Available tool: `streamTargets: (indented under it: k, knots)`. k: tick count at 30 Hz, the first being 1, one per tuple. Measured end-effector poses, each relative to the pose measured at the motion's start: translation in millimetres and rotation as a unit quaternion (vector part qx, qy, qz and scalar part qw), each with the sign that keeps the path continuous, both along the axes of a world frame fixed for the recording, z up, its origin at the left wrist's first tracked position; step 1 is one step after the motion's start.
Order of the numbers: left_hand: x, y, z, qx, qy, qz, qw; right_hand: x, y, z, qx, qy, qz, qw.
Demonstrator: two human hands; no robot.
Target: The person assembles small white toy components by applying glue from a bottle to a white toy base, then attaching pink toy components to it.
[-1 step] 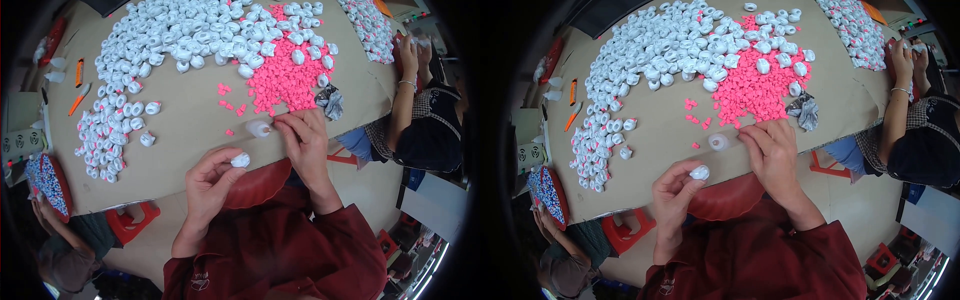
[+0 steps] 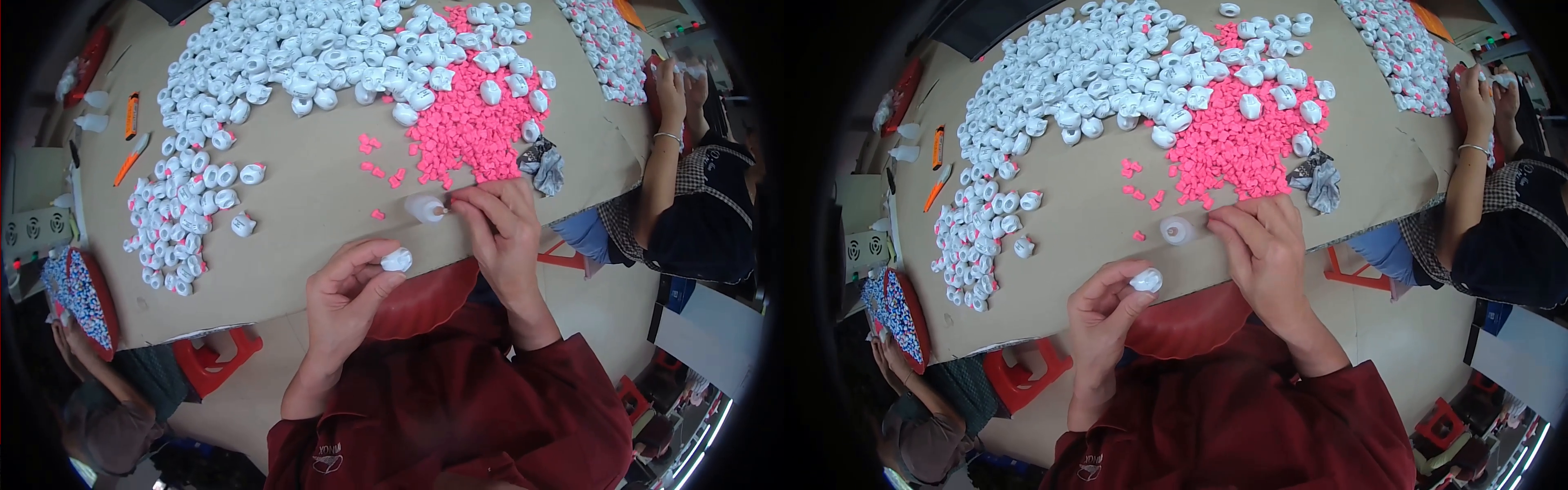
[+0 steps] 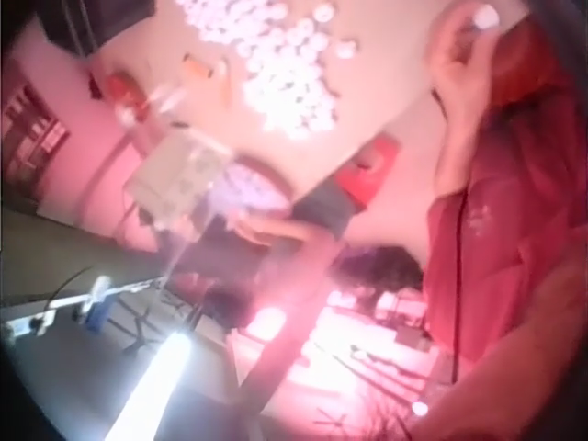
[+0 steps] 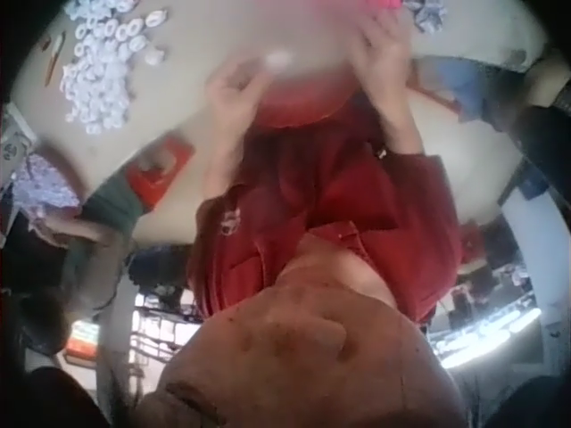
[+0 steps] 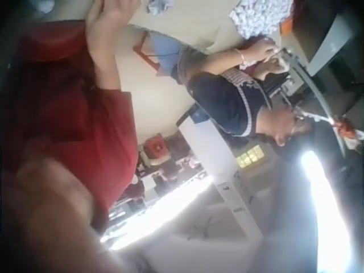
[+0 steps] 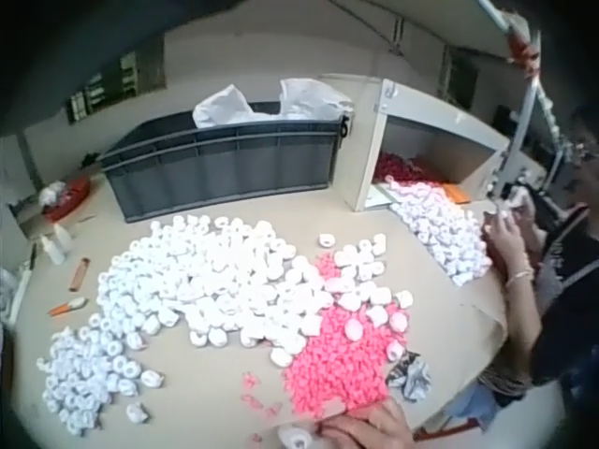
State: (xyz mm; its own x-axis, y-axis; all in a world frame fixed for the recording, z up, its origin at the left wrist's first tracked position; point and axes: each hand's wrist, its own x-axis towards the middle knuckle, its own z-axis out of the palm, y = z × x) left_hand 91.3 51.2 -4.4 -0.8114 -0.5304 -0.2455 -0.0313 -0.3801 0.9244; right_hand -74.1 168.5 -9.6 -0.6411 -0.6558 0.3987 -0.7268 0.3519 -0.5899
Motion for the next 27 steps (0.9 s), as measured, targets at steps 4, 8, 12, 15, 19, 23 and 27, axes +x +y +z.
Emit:
streamTargets:
  k: [4,8,12,15,19,23,27]
  knots:
    - [-5,0,4,0.037,0.037,-0.022,0.998,12,8,17,-0.083,-0.167,0.081,0.979]
    - [-4,0,3,0.061,0.031,-0.051,0.996,17,6,14,-0.127,-0.251,0.18,0.943]
    - [-2,-1,3,0.083,0.037,-0.066,0.994,21,7,8,-0.124,-0.224,0.181,0.95]
    - [0,-3,-1,0.143,0.042,-0.078,0.986,22,8,7,-0.117,-0.141,0.198,0.963]
    - [0,-4,-4,0.199,0.066,-0.082,0.974,23,10,11,-0.101,-0.064,0.206,0.971]
    - [-2,2,-3,0.123,0.057,-0.069,0.988,20,11,10,-0.109,-0.122,0.214,0.963]
    - [-3,6,-3,0.018,0.047,-0.042,0.998,23,10,13,-0.099,-0.285,0.168,0.939]
